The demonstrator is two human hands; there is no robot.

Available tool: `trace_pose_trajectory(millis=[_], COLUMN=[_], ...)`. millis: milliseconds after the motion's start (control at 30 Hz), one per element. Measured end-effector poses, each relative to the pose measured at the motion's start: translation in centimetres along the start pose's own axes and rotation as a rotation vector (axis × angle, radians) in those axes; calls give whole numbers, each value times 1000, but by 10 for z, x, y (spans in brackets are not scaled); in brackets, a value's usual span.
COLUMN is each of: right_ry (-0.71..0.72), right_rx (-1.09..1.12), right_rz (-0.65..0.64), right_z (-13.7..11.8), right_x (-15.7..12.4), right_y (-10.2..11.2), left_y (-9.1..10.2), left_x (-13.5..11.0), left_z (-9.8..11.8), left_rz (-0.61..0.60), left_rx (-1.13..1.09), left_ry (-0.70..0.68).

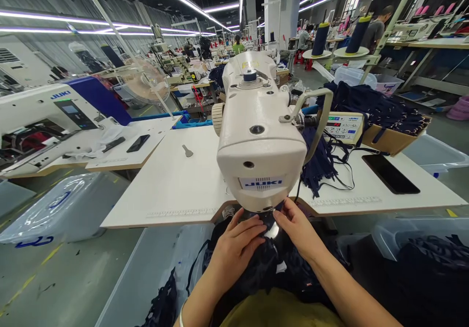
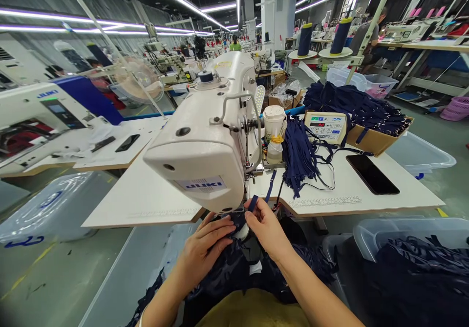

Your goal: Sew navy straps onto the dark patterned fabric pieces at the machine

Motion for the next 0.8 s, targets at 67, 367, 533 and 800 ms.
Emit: trace_pose_trajectory(millis=[67, 367, 533, 800], right_ry=[3, -23, -4, 8], right_rx=[-6, -76, -88, -106], right_rz=[5, 16, 31, 44], right_z=[0, -2, -3, -3], right_x=[0, -2, -1, -2], right_y=[0, 0, 0, 0], left_y=[-1, -4, -5, -8], left_x=[1, 1, 2, 1], left_z=[3, 8, 9, 14], left_rz=[-18, -77, -78, -110], left_rx=[40, 105, 142, 192], left_ry=[-25, -57, -87, -143])
Point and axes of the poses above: each hand's wrist, its own x-axis towards the middle knuckle, its own y-axis out of the back of the hand, z = x × y, the point moved 7 cm from there along x, towards the middle knuckle, and after that the axes turned 1 degree about y, right-handed, at the moved point
